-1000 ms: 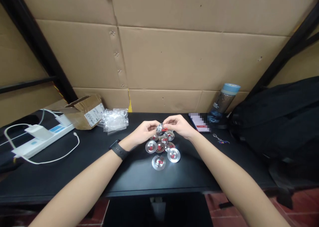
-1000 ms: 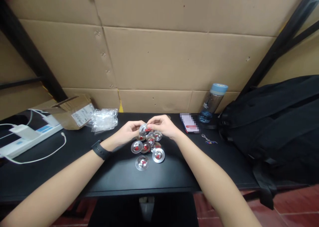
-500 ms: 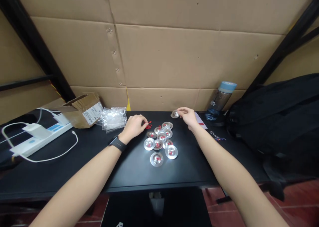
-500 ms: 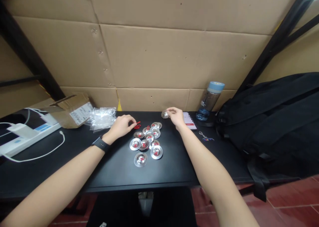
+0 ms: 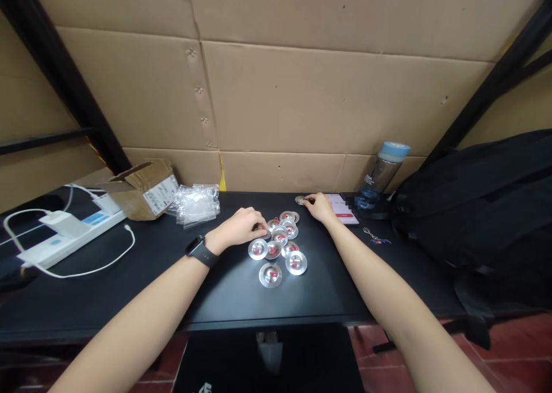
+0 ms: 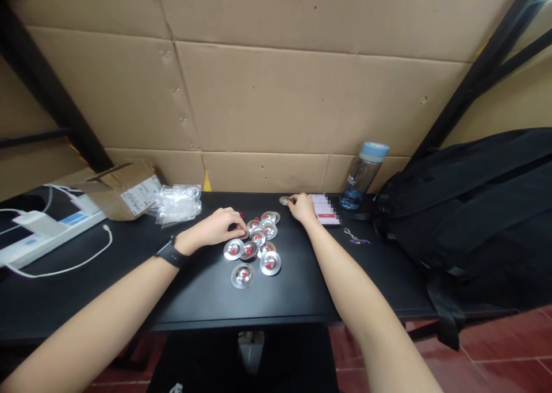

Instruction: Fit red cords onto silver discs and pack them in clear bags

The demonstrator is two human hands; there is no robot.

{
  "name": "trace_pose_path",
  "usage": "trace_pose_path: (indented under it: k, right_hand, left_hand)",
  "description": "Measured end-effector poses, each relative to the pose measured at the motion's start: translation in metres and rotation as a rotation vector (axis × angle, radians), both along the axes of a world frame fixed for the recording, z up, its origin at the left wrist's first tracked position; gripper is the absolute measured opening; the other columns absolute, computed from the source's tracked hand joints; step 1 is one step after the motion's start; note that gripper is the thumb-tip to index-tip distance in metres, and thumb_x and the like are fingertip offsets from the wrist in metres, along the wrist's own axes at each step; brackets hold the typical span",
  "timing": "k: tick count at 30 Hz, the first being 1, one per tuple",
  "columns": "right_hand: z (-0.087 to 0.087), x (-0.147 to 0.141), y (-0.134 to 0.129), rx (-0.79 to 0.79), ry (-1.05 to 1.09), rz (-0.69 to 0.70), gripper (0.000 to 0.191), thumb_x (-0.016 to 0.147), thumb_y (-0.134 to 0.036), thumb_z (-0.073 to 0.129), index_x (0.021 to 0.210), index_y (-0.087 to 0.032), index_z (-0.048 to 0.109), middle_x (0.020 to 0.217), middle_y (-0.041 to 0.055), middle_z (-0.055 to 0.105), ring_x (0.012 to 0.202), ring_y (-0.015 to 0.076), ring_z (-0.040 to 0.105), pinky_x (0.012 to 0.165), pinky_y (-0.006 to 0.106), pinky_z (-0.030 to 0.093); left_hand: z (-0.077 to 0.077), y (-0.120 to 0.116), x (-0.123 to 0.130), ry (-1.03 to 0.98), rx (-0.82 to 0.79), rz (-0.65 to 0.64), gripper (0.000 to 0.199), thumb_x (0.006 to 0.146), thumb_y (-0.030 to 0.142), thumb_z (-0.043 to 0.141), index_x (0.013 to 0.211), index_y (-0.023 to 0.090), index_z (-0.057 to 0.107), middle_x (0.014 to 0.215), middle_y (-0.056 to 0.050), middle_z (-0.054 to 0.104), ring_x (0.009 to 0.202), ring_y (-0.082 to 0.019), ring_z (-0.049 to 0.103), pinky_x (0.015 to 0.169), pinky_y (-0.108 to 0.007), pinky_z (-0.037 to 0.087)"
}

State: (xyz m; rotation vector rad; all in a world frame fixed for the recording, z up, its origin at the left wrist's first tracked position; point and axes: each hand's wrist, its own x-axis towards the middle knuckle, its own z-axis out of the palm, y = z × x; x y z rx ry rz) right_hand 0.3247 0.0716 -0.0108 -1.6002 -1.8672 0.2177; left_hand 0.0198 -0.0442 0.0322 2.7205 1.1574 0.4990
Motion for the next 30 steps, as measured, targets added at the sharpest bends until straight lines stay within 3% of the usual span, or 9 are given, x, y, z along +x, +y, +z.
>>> trace_pose_path:
  k: [4,10,14,18,21,24,27,30]
  right_hand:
    - [0.001,-0.002,-0.005,0.0,-0.121,0.001,0.03,0.089,-0.028,0.062,0.113,-0.021,0.079,0.12,0.0128,0.073,0.117,0.0297,0.062,0.104,0.039,0.044]
    - [0.002,-0.008,-0.013,0.004,-0.258,0.058,0.043,0.092,-0.022,0.052,0.13,-0.028,0.07,0.139,0.0132,0.062,0.123,0.0375,0.051,0.098,0.054,0.043]
    - [0.006,-0.01,-0.018,0.027,-0.318,0.125,0.043,0.09,-0.017,0.051,0.127,-0.028,0.07,0.142,0.0119,0.058,0.124,0.038,0.048,0.096,0.057,0.042]
    - [0.022,-0.019,-0.031,0.149,-0.193,0.234,0.037,0.087,-0.018,0.056,0.121,-0.023,0.07,0.134,0.0128,0.061,0.122,0.0338,0.051,0.099,0.053,0.042]
    - [0.038,-0.035,-0.052,0.2,-0.005,0.508,0.034,0.087,-0.023,0.062,0.12,-0.022,0.068,0.126,0.0106,0.064,0.113,0.0265,0.06,0.097,0.044,0.048]
    - [0.048,-0.059,-0.079,0.179,0.098,0.692,0.049,0.083,-0.037,0.075,0.129,-0.024,0.062,0.124,0.0088,0.066,0.103,0.0231,0.065,0.09,0.039,0.053]
    - [0.048,-0.079,-0.097,0.172,0.151,0.745,0.062,0.076,-0.04,0.083,0.131,-0.024,0.06,0.124,0.0095,0.067,0.101,0.0234,0.067,0.089,0.038,0.055]
    - [0.042,-0.09,-0.104,0.194,0.213,0.71,0.045,0.083,-0.032,0.076,0.125,-0.024,0.063,0.113,0.0069,0.072,0.092,0.0208,0.07,0.086,0.036,0.056]
  left_hand:
    - [-0.002,-0.004,0.003,-0.005,-0.021,0.041,0.018,0.095,0.031,0.061,0.083,0.023,0.072,0.085,-0.002,0.073,0.084,-0.019,0.066,0.079,-0.03,0.043]
    - [-0.003,-0.006,0.004,0.0,-0.001,0.062,0.016,0.097,0.027,0.056,0.083,0.022,0.064,0.088,-0.002,0.072,0.085,-0.021,0.067,0.079,-0.031,0.042]
    - [0.003,-0.004,0.001,-0.065,0.02,0.094,0.017,0.098,0.024,0.052,0.085,0.022,0.062,0.087,-0.002,0.072,0.079,-0.02,0.066,0.078,-0.031,0.043]
    - [0.006,-0.003,-0.001,-0.22,0.028,0.148,0.015,0.099,0.027,0.05,0.091,0.022,0.062,0.085,-0.002,0.071,0.074,-0.019,0.065,0.072,-0.029,0.044]
    - [0.005,-0.001,-0.001,-0.38,0.023,0.192,0.016,0.099,0.027,0.048,0.093,0.022,0.061,0.085,-0.001,0.07,0.074,-0.018,0.065,0.071,-0.028,0.044]
    - [0.002,0.001,0.002,-0.527,-0.035,0.225,0.016,0.098,0.029,0.049,0.097,0.021,0.062,0.09,-0.002,0.072,0.08,-0.018,0.066,0.075,-0.028,0.047]
    - [-0.002,0.003,0.008,-0.646,-0.138,0.21,0.018,0.097,0.032,0.051,0.1,0.02,0.064,0.095,-0.004,0.072,0.087,-0.019,0.067,0.08,-0.03,0.051]
    - [-0.007,0.004,0.013,-0.74,-0.219,0.16,0.02,0.098,0.035,0.052,0.101,0.019,0.063,0.097,-0.005,0.071,0.087,-0.018,0.066,0.082,-0.03,0.052]
